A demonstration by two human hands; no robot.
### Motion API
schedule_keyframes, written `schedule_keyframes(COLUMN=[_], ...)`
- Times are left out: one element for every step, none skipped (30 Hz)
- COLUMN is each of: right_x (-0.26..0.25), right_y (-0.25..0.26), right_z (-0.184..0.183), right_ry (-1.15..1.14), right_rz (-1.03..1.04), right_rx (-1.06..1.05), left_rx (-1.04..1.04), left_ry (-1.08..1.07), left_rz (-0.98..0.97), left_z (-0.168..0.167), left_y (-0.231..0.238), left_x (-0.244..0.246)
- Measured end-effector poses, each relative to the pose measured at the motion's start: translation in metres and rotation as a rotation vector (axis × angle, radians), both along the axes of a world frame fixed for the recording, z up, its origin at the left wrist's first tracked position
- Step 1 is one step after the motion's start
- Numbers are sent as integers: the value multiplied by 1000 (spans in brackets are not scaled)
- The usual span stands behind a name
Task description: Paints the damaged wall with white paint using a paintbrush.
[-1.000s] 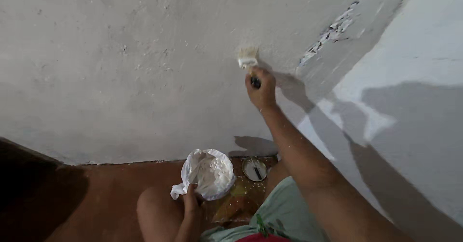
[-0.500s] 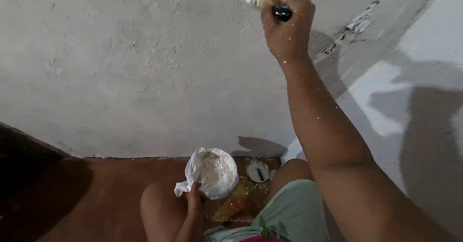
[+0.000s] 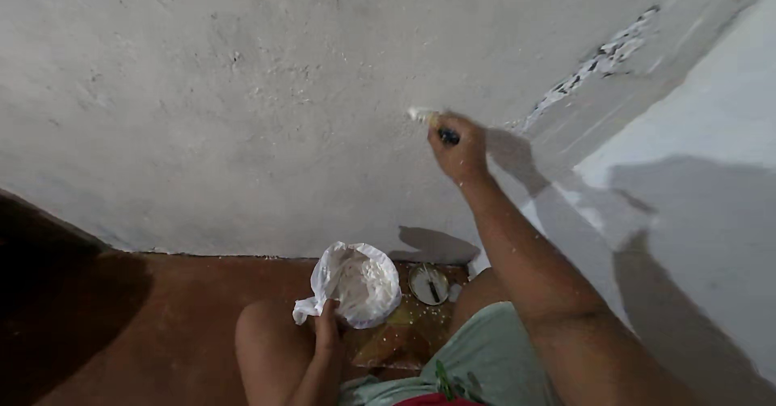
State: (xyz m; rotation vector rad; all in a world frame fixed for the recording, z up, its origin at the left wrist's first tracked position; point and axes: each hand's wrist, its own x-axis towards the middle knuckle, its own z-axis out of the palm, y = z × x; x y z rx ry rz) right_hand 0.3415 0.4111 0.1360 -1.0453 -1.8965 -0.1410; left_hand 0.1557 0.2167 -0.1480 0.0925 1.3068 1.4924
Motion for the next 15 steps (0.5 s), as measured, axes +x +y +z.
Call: schedule_keyframes(right_x=[1,2,4,4,5,5,6,8,9,11,12,12,11,8,3], right_y=[6,10,13,14,14,13,11,8,7,7,4,1,-3,-7,-11], right_z=[22,42,58,70,76,75,65,49,29,7,-13,-28,-36,-37,-32], right_ry=[20,39,61,87,114,131,130,113,86,51,14,-19,-39,-52,-60], right_rz=[-2,-7,-5,2,7,11,13,8,-1,-7,-17,-32,-44,-51,-50], right_rx=[91,169,246,305,344,363,367,354,307,225,123,21,-58,-112,-139], left_rx=[0,2,2,0,-4,-8,-10,-9,-4,2,3,1,-2,-1,10], left_ry=[-1,0,0,-4,-10,-9,-14,-13,-12,-16,-18,-22,-22,-15,-13], left_rz=[-2,-6,-6,-6,-7,-7,-9,-12,-13,-14,-12,-4,4,6,1], left_z=[-1,-1,-2,-2,-2,-3,-4,-4,-5,-5,-4,-1,1,3,4], left_y=[2,3,4,5,5,4,4,4,4,4,3,2,1,0,0], left_x=[1,2,2,2,2,1,1,0,-1,-2,-3,-4,-4,-3,-3])
